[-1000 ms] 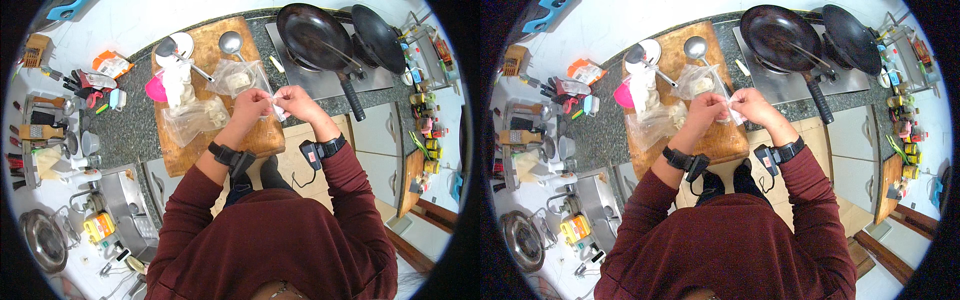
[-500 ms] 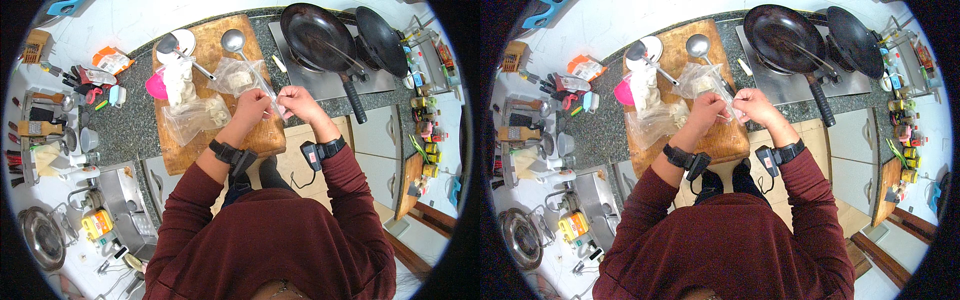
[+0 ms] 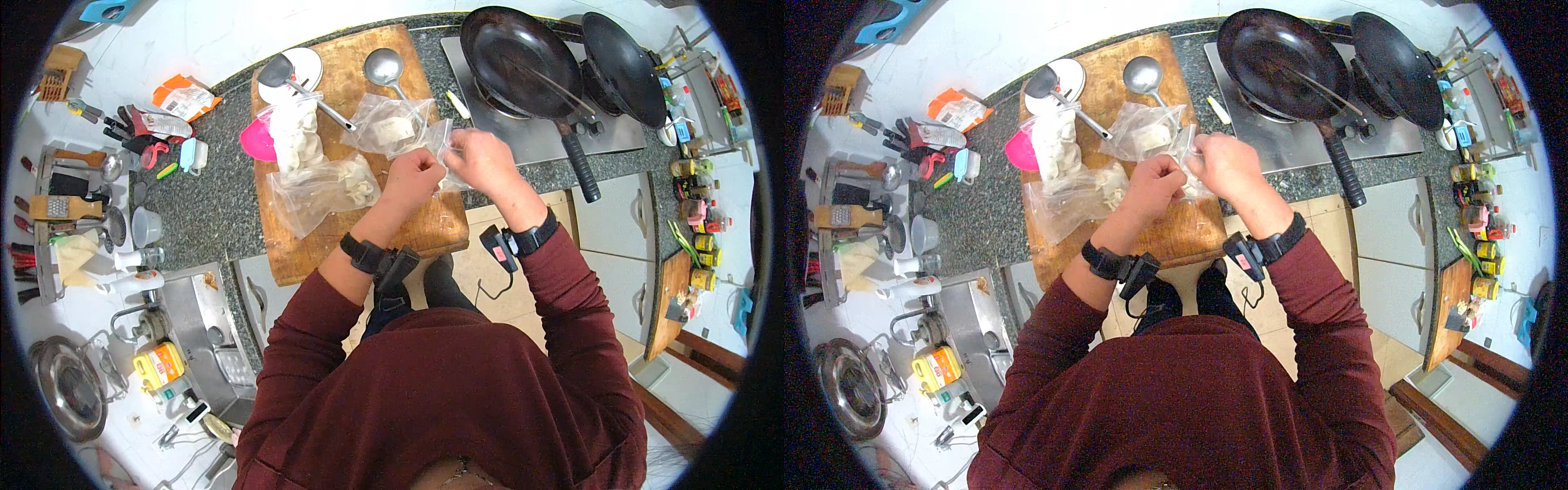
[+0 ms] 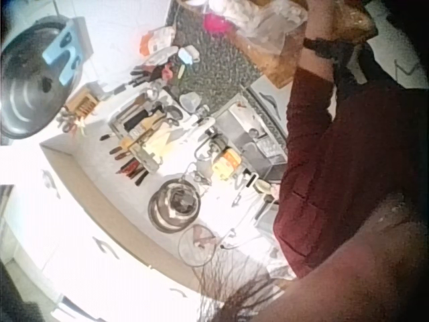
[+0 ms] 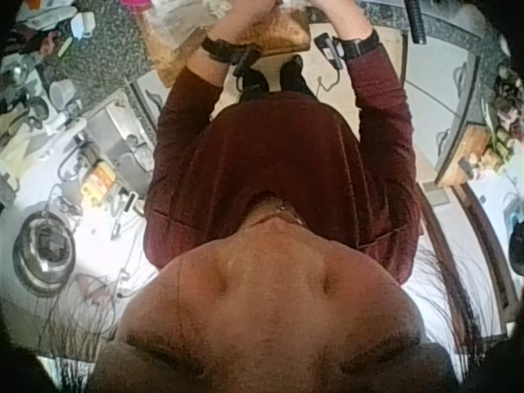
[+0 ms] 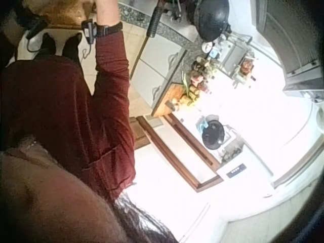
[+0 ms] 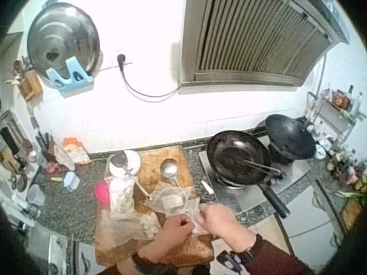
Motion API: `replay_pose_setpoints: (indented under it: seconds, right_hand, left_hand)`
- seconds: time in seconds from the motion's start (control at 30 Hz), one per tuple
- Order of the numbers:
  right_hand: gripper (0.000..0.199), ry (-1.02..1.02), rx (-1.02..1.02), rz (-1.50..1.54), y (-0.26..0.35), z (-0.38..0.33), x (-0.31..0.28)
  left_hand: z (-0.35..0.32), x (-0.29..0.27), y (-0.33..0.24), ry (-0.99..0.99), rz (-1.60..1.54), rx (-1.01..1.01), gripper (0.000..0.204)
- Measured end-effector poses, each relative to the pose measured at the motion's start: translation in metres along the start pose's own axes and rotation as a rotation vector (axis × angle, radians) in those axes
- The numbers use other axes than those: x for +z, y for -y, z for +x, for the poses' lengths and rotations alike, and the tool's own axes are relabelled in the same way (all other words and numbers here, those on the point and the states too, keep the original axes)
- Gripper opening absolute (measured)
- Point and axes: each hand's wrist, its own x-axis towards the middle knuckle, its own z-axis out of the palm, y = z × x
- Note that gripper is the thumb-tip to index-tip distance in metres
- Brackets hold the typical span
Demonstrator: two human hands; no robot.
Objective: The person portions white food items from a larger plastic bag into smaller plastic bags on a wooden cutting board. They repeatedly open bags, transfer items by hand, and seal the smaller bags.
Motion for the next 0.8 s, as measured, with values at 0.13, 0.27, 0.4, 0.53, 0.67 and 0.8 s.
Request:
replay_pose_setpoints:
  seconds: [0.13, 0.27, 0.4, 0.53, 0.67, 0.8]
  right_hand:
    - [0.025, -0.078, 0.221, -0.053, -0.02, 0.025, -0.014]
    - [0.027, -0.016, 0.166, 0.055, -0.035, 0.027, -0.01]
    - [0.033, -0.028, 0.14, 0.065, -0.018, 0.026, -0.011]
    - [0.035, -0.498, -0.132, 0.116, 0.014, 0.018, -0.027]
    - [0.02, -0.126, -0.271, 0.603, 0.063, -0.008, 0.001]
    - [0.048, 0.138, -0.385, 0.208, 0.103, -0.014, 0.067]
  left_hand:
    - [-0.003, -0.021, -0.001, -0.058, 0.006, -0.032, 0.012]
    - [-0.012, -0.041, -0.013, -0.122, 0.084, -0.039, 0.012]
    - [-0.028, -0.057, -0.029, -0.16, -0.03, 0.104, 0.01]
    - [-0.057, -0.141, -0.037, -0.538, 0.019, 0.429, 0.011]
    - [-0.082, -0.223, -0.006, -0.806, -0.176, 0.21, 0.014]
    - [-0.083, -0.241, 0.054, -0.552, -0.137, -0.068, 0.017]
